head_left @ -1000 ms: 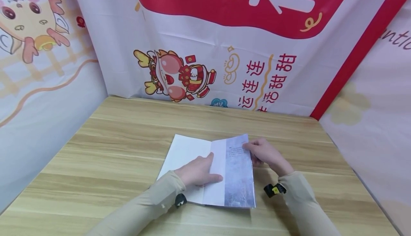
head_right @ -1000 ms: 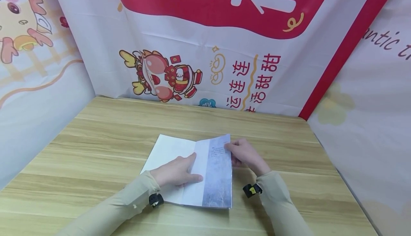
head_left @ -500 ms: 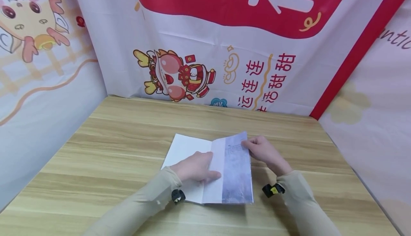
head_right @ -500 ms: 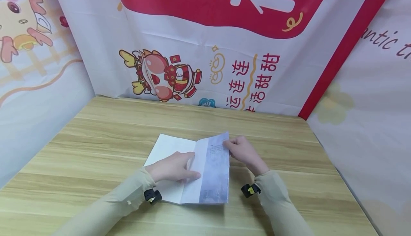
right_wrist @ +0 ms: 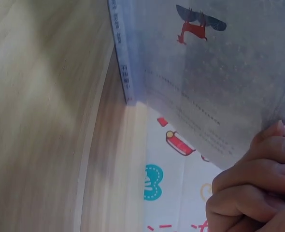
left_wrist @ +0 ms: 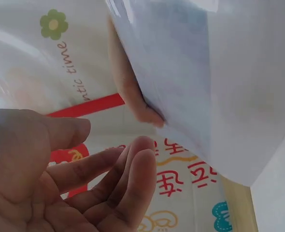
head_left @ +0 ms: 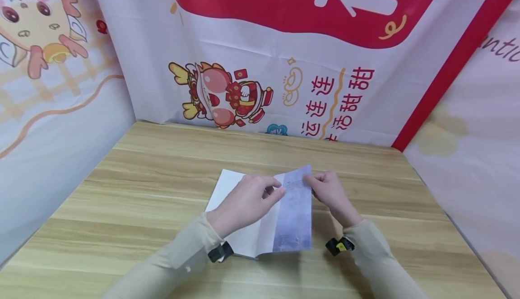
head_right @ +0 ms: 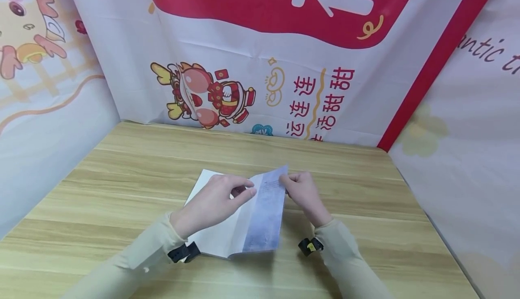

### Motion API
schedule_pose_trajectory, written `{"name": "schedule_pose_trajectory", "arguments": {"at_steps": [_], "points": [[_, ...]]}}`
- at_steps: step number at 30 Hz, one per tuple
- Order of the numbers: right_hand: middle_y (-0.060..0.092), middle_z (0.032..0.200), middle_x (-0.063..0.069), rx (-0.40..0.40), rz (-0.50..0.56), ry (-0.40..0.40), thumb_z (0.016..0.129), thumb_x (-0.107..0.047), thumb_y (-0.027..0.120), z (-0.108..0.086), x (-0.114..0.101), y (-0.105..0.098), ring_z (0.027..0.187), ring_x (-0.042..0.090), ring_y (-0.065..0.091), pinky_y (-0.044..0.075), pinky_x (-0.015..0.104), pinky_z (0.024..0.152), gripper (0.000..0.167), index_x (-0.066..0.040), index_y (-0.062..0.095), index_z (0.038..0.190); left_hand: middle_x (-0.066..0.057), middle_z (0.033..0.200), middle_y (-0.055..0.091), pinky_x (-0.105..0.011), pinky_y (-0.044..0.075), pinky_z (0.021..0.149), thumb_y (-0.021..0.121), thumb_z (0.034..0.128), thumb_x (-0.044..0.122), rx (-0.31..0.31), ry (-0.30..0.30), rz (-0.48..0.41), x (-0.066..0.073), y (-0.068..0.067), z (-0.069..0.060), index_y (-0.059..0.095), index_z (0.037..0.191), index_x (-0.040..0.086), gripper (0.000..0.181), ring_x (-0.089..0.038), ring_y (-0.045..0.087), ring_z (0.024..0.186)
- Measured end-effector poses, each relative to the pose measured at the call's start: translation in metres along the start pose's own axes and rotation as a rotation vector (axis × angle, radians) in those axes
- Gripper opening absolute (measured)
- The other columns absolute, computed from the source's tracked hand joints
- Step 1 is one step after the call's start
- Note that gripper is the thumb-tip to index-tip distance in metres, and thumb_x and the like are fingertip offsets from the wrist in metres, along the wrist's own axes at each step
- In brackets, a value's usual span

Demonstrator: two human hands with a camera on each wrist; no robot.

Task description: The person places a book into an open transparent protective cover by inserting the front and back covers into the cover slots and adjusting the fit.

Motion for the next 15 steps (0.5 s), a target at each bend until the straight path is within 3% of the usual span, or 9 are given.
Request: {"name": "schedule_pose_trajectory", "arguments": {"at_steps": [4,7,12,15], "points": [[0.034,0.048,-0.002,0.011,0.022,0.003,0.094,-0.024,0.061,-0.002,-0.002,0.001,0.044,0.013,0.028,0.021,0.024,0.043,0.044,-0.006,0.053,0.055,0.013,0.071,0.058,-0.025,0.048,0.060,0.057,0.1009,0.030,0.033,0.070,0.011,0.017,0.001,-0.005,0.074,0.096,0.015,0.023,-0.006,0.054,0.067],[0.036,0.047,-0.001,0.029,0.032,-0.008,0.094,-0.024,0.063,-0.004,-0.004,0.001,0.044,0.012,0.028,0.021,0.023,0.042,0.045,-0.006,0.053,0.054,0.013,0.072,0.058,-0.024,0.048,0.060,0.056,0.1015,0.034,0.036,0.078,0.041,0.024,0.005,-0.009,0.073,0.094,0.016,0.026,-0.005,0.055,0.068],[0.037,0.047,-0.001,0.029,0.056,-0.005,0.095,-0.027,0.063,-0.006,-0.005,0.004,0.043,0.012,0.030,0.023,0.023,0.041,0.044,-0.005,0.056,0.058,0.005,0.087,0.068,-0.029,0.054,0.068,0.052,0.1024,0.039,-0.006,0.052,0.098,0.023,0.014,-0.011,0.072,0.104,0.010,0.035,-0.010,0.064,0.081],[0.037,0.047,-0.001,0.019,0.091,0.003,0.096,-0.028,0.063,-0.007,-0.005,0.007,0.042,0.012,0.030,0.022,0.022,0.041,0.044,-0.006,0.054,0.059,0.005,0.075,0.063,-0.028,0.051,0.059,0.050,0.1030,0.039,-0.038,0.048,0.112,0.018,0.019,-0.010,0.069,0.097,0.010,0.035,-0.010,0.060,0.070]]}}
Point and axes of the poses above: each hand's wrist, its own z-axis towards the middle knuckle, its own y-axis out of the palm, x = y × z, the point moved 9 cm from there along z, towards the middle knuckle
